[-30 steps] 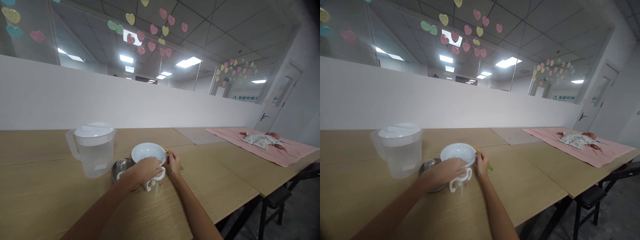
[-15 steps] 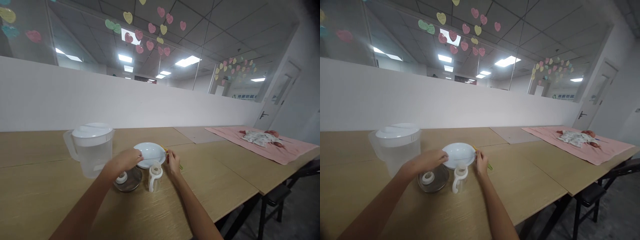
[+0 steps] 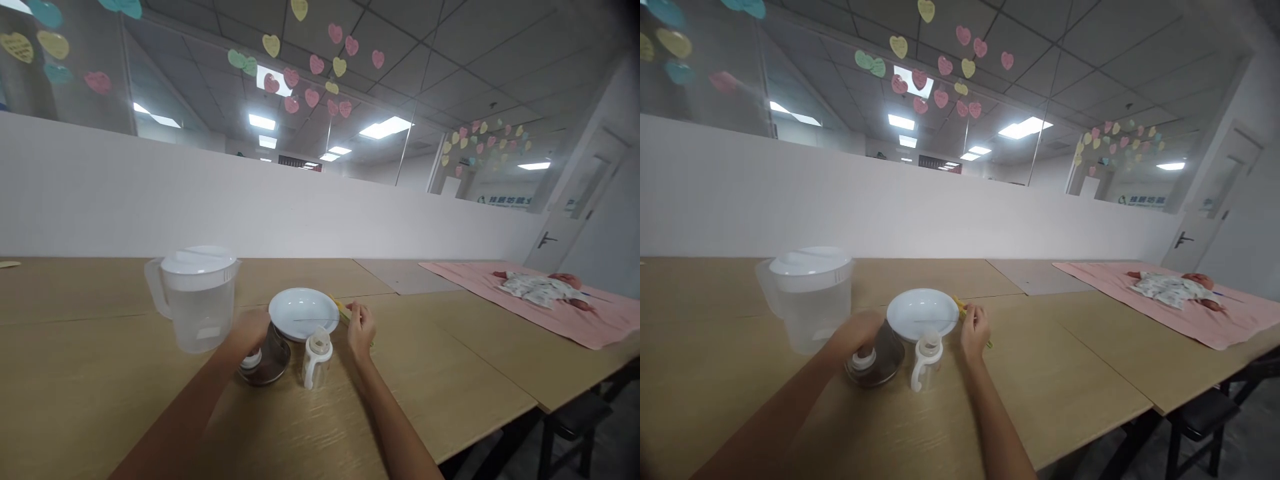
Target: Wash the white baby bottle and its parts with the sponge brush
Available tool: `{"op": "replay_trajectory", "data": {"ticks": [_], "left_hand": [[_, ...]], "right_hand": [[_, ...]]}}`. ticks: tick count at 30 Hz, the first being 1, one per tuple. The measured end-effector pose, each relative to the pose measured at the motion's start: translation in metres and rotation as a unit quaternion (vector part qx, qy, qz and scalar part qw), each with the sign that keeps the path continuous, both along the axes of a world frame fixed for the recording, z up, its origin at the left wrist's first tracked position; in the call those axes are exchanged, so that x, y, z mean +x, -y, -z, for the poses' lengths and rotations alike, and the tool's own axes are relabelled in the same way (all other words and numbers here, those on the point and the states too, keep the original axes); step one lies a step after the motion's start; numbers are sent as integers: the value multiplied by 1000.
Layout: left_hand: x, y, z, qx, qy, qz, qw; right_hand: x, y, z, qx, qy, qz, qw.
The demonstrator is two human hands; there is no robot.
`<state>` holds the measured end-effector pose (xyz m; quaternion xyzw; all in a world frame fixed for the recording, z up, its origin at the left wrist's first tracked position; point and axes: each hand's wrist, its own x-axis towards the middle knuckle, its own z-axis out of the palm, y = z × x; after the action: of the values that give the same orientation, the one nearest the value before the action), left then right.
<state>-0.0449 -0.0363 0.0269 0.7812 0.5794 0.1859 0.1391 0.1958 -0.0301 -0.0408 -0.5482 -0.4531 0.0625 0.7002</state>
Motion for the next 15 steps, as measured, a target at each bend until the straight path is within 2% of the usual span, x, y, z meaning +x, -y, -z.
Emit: {"op": "replay_trajectory", "data": {"ticks": [3, 7, 10, 12, 15], "left_hand": [[0, 10, -12, 3, -73, -26, 997], [-3, 36, -51, 47, -114, -34, 992], [5, 59, -79, 120, -149, 7, 981], [17, 74, -90, 154, -144, 34, 977], [40, 91, -93, 213, -143, 97, 962]], "right_hand": [[-2, 3, -3, 7, 14, -2, 1000], [-3, 5, -5, 42, 10, -1, 999], [-3, 11, -9, 113, 46, 22, 992], [-3, 19, -13, 190, 121, 41, 974], [-7, 32, -19, 325, 272, 42, 905]]}}
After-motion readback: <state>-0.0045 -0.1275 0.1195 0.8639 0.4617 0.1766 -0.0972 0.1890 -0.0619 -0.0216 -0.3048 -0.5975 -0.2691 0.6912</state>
